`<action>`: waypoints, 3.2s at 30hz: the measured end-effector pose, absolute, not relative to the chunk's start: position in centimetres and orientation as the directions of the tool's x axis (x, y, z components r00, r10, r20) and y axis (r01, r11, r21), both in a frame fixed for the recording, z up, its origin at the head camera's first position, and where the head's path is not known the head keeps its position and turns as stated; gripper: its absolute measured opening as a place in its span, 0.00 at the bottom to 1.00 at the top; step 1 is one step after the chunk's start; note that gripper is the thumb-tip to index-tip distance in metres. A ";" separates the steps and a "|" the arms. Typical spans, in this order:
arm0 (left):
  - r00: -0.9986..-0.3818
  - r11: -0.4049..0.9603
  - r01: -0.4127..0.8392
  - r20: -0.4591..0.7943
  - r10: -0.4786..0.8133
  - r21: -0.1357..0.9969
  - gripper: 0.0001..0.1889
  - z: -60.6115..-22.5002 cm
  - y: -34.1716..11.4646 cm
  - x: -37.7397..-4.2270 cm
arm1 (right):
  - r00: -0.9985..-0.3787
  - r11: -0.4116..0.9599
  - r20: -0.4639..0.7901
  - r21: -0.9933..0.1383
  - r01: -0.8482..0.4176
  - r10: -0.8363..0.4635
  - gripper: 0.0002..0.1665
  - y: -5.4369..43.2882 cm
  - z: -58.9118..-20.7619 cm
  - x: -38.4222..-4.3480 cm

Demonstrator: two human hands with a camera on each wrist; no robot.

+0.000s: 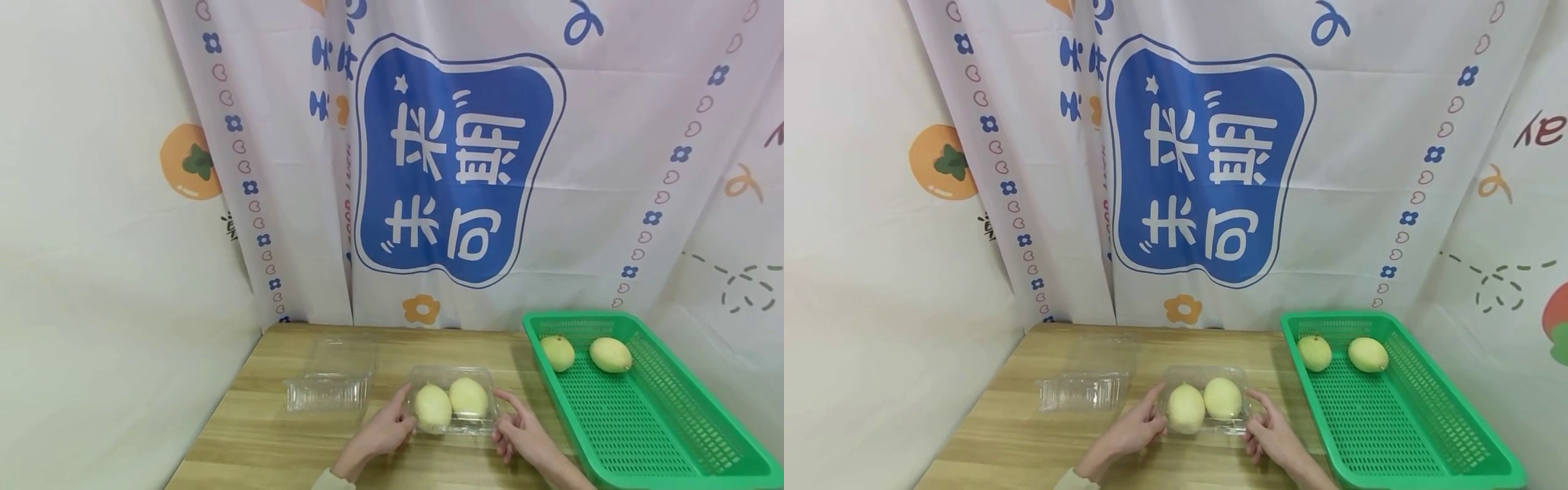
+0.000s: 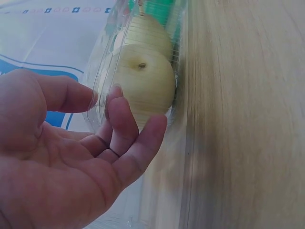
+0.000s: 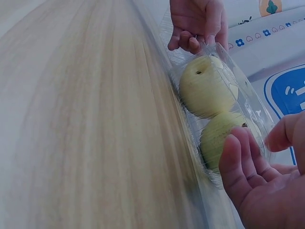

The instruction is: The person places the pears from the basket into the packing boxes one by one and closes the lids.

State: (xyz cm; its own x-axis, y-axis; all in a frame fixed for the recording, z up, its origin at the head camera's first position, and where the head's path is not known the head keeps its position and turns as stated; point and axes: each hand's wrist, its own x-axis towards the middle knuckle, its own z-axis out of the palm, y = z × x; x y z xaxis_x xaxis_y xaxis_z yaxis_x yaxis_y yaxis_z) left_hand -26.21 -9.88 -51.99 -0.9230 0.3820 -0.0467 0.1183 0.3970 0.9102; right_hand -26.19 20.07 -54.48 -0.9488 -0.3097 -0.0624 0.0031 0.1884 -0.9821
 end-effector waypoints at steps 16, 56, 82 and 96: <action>-0.923 0.343 0.112 -0.030 0.384 0.933 0.41 -52.6 -10.0 -26.1 | -0.937 0.161 -0.029 -0.986 -0.029 -0.349 0.44 20.2 -54.7 -26.1; -0.958 0.223 0.006 -0.058 0.280 0.975 0.38 -53.2 -8.0 -30.1 | -0.999 0.146 -0.039 -0.989 0.033 -0.037 0.34 18.9 -55.3 -28.6; -0.976 0.168 -0.082 -0.113 0.186 0.982 0.37 -53.4 -5.8 -34.7 | -0.990 0.222 0.092 -0.973 -0.066 0.109 0.25 18.3 -55.8 -32.4; -0.975 0.169 -0.137 -0.163 0.151 0.976 0.37 -53.2 -5.4 -37.0 | -0.982 0.240 0.125 -0.967 -0.088 0.143 0.21 18.1 -56.3 -35.4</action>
